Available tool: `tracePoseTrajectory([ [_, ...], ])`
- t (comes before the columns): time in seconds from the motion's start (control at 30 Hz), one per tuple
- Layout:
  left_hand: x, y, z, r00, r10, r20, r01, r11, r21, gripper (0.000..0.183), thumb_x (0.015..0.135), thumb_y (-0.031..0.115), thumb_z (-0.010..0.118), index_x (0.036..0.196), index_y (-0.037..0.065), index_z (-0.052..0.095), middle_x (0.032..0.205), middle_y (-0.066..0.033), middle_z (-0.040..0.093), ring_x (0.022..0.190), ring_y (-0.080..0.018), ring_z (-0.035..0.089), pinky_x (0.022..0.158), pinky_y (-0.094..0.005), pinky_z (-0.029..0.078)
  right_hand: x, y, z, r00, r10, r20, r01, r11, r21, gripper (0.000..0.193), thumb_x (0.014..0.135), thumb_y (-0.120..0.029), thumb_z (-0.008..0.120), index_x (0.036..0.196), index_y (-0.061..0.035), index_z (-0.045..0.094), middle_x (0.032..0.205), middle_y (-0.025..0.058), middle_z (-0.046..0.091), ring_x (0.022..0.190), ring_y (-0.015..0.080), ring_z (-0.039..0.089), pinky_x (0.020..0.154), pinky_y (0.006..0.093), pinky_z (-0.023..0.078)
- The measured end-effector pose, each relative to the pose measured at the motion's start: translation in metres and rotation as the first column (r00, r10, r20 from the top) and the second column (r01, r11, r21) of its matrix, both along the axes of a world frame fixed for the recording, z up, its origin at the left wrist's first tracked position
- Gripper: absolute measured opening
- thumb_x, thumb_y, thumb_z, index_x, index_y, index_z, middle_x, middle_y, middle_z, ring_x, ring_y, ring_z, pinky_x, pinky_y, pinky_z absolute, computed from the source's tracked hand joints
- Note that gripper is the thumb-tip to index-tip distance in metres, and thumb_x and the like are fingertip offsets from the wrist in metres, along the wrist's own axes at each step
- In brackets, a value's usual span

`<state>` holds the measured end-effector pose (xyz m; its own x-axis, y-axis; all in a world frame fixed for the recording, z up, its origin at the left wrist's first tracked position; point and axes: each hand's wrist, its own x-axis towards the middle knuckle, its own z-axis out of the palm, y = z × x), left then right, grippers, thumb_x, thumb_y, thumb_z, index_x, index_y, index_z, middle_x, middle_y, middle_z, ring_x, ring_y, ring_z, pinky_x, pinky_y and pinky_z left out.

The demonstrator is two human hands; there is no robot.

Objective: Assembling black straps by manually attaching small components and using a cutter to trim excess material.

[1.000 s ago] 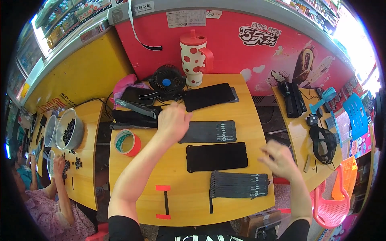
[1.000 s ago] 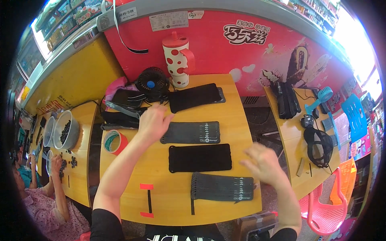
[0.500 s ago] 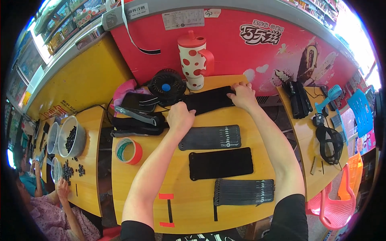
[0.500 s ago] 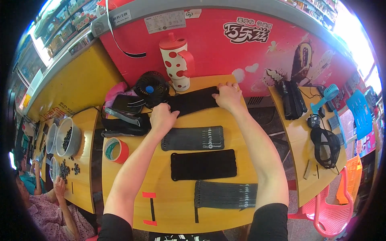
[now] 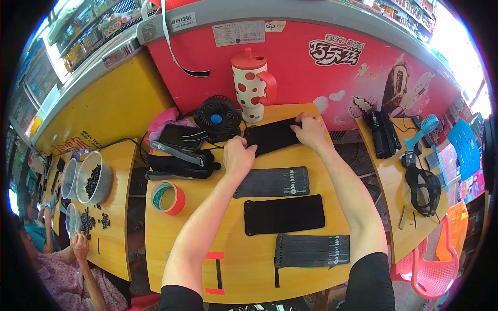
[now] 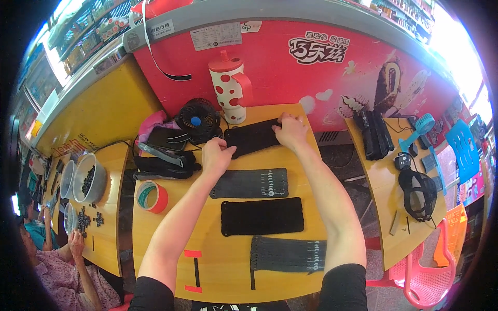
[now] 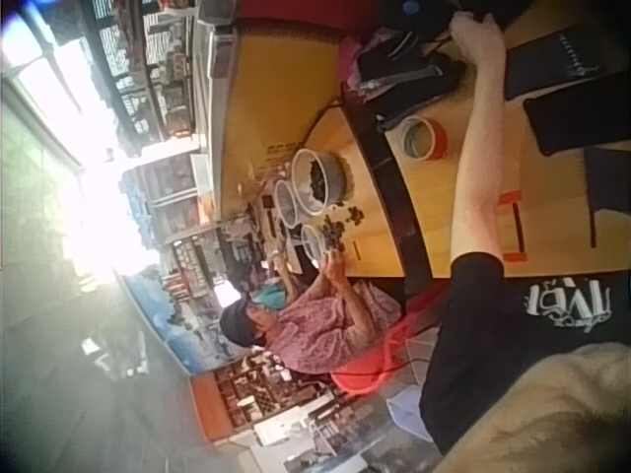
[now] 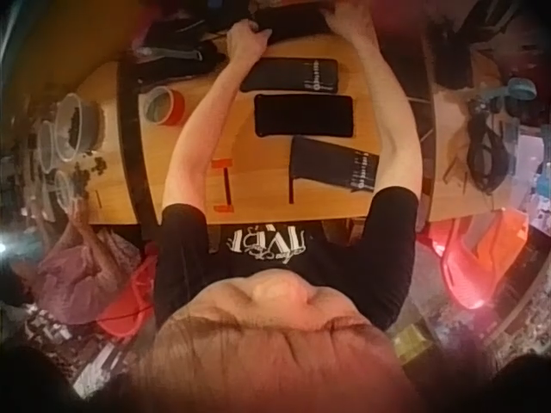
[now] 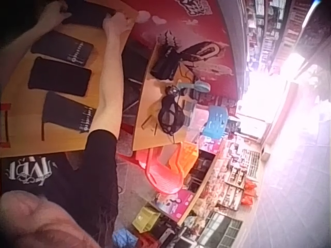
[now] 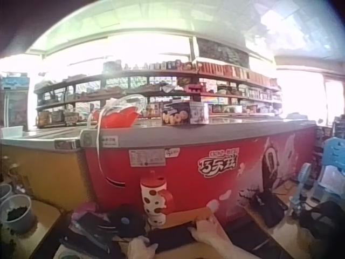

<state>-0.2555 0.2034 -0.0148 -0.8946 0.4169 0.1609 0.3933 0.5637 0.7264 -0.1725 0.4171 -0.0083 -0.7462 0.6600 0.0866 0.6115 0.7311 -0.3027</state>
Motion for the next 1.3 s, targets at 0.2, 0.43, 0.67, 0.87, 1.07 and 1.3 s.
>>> tracePoseTrajectory([
  [0.2,-0.012,0.014,-0.015,0.966,-0.130,0.222,-0.017,0.829,0.558,0.020,0.076,0.007,0.076,0.085,-0.003,0.061,0.071,-0.0077,0.061,0.063,-0.0151,0.058,0.058,-0.0299,0.047,0.004,0.027,-0.023,0.845,0.076,-0.530,-0.110,0.993,-0.034,0.039,0.078,-0.021,0.073,0.113,-0.0083,0.060,0.111,0.0134,0.062,0.109,0.0320,0.055,0.093,0.0451,0.042],
  [0.43,-0.011,0.028,0.023,0.873,-0.156,0.462,-0.168,0.794,0.584,0.016,0.078,0.007,0.075,0.083,-0.003,0.064,0.067,-0.0050,0.060,0.050,-0.0111,0.051,0.044,-0.0258,0.041,0.010,0.070,-0.011,0.516,-0.061,-0.855,-0.357,0.892,-0.279,0.033,0.069,0.006,0.073,0.101,0.0018,0.064,0.090,0.0049,0.064,0.082,0.0129,0.058,0.073,0.0278,0.047],
  [0.67,-0.024,0.028,-0.011,0.924,-0.026,0.382,-0.144,0.901,0.410,0.016,0.078,0.006,0.075,0.084,-0.006,0.067,0.067,-0.0069,0.063,0.046,-0.0117,0.053,0.041,-0.0262,0.041,0.007,0.056,-0.038,0.751,-0.143,-0.644,-0.148,0.915,-0.376,0.034,0.073,-0.005,0.074,0.104,0.0061,0.067,0.091,0.0170,0.069,0.085,0.0251,0.065,0.077,0.0346,0.050],
  [0.87,-0.034,0.036,-0.025,0.972,0.052,0.229,-0.117,0.953,0.279,0.023,0.073,0.012,0.078,0.085,-0.006,0.070,0.073,-0.0170,0.068,0.066,-0.0247,0.066,0.063,-0.0348,0.052,0.002,0.058,-0.046,0.773,-0.148,-0.616,-0.100,0.932,-0.349,0.034,0.075,-0.011,0.074,0.105,0.0043,0.067,0.091,0.0184,0.068,0.086,0.0261,0.065,0.078,0.0355,0.049],
  [1.07,-0.025,0.034,-0.014,0.997,0.065,0.046,-0.073,0.977,0.198,0.025,0.070,0.012,0.079,0.085,-0.005,0.070,0.077,-0.0190,0.069,0.074,-0.0298,0.067,0.071,-0.0378,0.052,0.005,0.047,-0.041,0.803,-0.082,-0.590,-0.065,0.972,-0.224,0.033,0.076,-0.012,0.073,0.105,0.0039,0.066,0.096,0.0201,0.067,0.089,0.0296,0.065,0.079,0.0373,0.050],
  [1.3,-0.027,0.034,-0.019,0.999,0.048,0.004,-0.048,0.980,0.192,0.024,0.069,0.012,0.079,0.084,-0.005,0.070,0.075,-0.0190,0.068,0.072,-0.0314,0.067,0.071,-0.0383,0.051,0.000,0.039,-0.042,0.767,-0.035,-0.641,-0.058,0.991,-0.124,0.026,0.077,-0.009,0.070,0.100,0.0025,0.067,0.101,0.0197,0.065,0.095,0.0361,0.063,0.083,0.0407,0.049],
])
